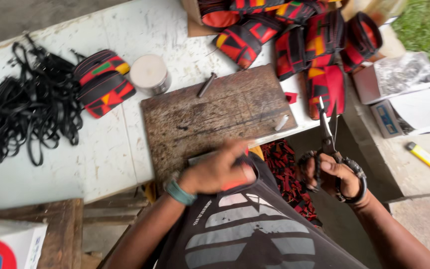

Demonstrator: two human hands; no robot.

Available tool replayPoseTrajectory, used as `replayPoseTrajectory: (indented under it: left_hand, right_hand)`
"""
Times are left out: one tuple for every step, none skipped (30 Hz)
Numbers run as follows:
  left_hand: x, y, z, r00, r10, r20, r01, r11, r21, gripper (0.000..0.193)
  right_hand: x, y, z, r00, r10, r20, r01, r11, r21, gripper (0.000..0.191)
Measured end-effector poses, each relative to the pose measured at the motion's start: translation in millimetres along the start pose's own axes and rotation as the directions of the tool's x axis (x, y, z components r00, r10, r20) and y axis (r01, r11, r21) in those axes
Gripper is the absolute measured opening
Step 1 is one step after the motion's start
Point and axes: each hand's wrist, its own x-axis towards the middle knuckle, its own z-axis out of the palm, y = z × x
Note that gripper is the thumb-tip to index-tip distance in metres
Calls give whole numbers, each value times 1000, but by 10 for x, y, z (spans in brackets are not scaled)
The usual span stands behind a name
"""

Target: The person holds a colorful fabric coin purse and uses scissors to trim loose threads and excess material from its seams and zipper area. They turn the purse to reach different sides, set finished purses into a cardboard box, and pick up the next purse to repeat the trimming.

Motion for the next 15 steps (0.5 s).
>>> replayPoseTrajectory:
  left_hand:
    - [63, 62, 103, 966, -168, 199, 141, 980, 141, 78]
    - [111, 133, 231, 865, -353, 356, 248, 919, 306, 81]
    - [161, 188, 343, 708, -537, 459, 311, 821, 480, 85]
    - [237, 186, 376, 673, -560, 483, 309, 806, 505, 86]
    - [315, 170, 380, 636, -585, 503, 305, 790, 532, 86]
    - [381, 163, 371, 601, -608, 519, 298, 772, 561, 87]
    - [439, 149, 316, 645, -586, 491, 318, 789, 525, 85]
    - [472, 150, 241, 685, -565, 460, 338, 805, 487, 83]
    - [495, 164, 149, 721, -545, 428, 356, 822, 445, 82]
    - [511, 179, 28, 798, -498, 340, 382, 854, 354, 83]
    - [529, 189, -127, 859, -452, 241, 393, 883, 255, 83]
    - [535, 205, -296, 936, -341, 86, 322, 929, 181, 77]
    - [536, 218, -456, 970, -230, -81, 238, 964, 119, 72]
    - [559, 219, -581, 957, -193, -217, 211, 976, 61, 73]
    - [576, 202, -699, 922, -161, -352, 176, 984, 11, 75]
  right_hand:
    - [25, -7, -10, 999, 0, -39, 0, 1000, -22, 39]
    - [36, -9, -25, 997, 3, -74, -6, 999, -41, 43]
    - [40, -14, -48, 997, -16, -75, 12, 998, -55, 43]
    - [44, -13, -78, 997, -33, -73, 28, 997, -68, 44]
    - [45, -15, -113, 996, -52, -69, 46, 996, -80, 44]
    - [36, -12, -146, 993, -89, -82, 83, 994, -74, 44]
    - [25, -15, -178, 987, -129, -93, 123, 990, -72, 43]
    - [6, -24, -207, 981, -166, -105, 159, 985, -67, 43]
    - [-17, -47, -230, 958, -135, -253, 84, 975, -205, 42]
    - [-66, -86, -247, 907, -124, -401, -14, 946, -325, 43]
    - [-93, -126, -253, 831, -133, -541, -131, 897, -422, 44]
    - [-109, -165, -248, 812, -197, -549, -103, 877, -469, 42]
    - [-123, -212, -236, 792, -258, -553, -80, 854, -514, 40]
    - [-134, -249, -210, 771, -315, -554, -60, 829, -556, 38]
    - [-137, -284, -181, 775, -368, -514, 54, 849, -526, 39]
